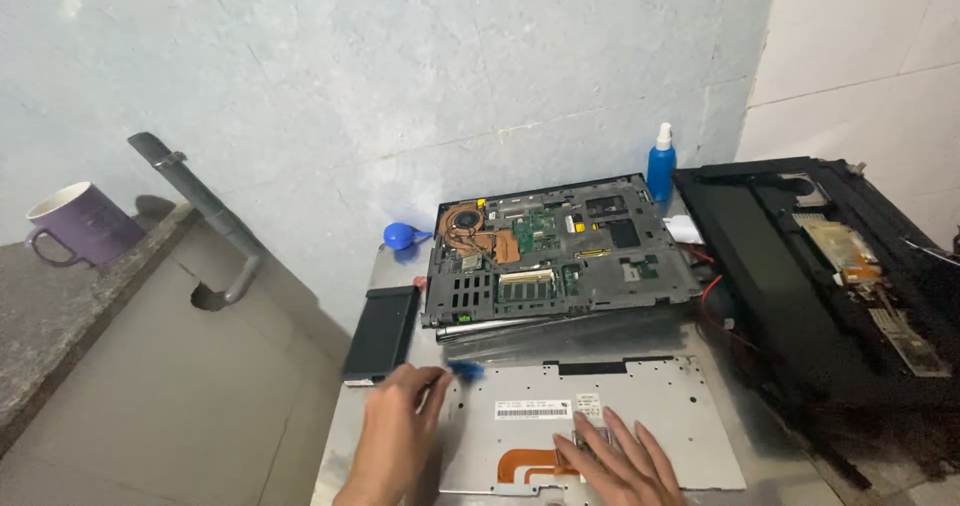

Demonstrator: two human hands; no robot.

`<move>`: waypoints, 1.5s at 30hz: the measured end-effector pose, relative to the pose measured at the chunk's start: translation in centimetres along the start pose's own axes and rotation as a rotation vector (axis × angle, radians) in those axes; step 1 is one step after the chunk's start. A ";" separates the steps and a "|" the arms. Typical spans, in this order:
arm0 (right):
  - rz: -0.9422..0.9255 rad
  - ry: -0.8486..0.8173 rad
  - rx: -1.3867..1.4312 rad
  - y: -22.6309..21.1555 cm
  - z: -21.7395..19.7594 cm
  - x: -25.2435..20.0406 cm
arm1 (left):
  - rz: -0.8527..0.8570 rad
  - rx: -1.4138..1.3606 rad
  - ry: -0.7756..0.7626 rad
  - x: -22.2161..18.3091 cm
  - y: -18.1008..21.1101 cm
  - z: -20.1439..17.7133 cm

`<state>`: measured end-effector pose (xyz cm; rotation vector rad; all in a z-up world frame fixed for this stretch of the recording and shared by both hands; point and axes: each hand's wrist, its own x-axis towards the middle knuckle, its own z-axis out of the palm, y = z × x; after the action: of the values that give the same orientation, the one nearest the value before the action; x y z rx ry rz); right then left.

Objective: Repairing a laptop by cleaning internal connectors and repositioning the keyboard and internal panels.

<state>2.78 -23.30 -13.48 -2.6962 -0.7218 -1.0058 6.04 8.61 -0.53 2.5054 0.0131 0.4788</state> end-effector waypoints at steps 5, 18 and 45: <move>0.071 -0.061 0.165 -0.5 -0.1 0.6 | -0.188 0.123 -0.276 -1.3 2.3 -1.2; 0.040 -0.025 0.068 -0.3 0.3 0.2 | -0.183 0.249 -0.891 0.2 8.2 -8.5; -0.076 0.030 0.027 0.5 1.7 -0.3 | -0.128 0.116 -1.009 1.1 10.1 -7.7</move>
<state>3.79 -23.33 -14.91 -2.6431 -0.8317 -1.0444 3.47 4.51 11.29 2.5564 -0.1910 -0.8741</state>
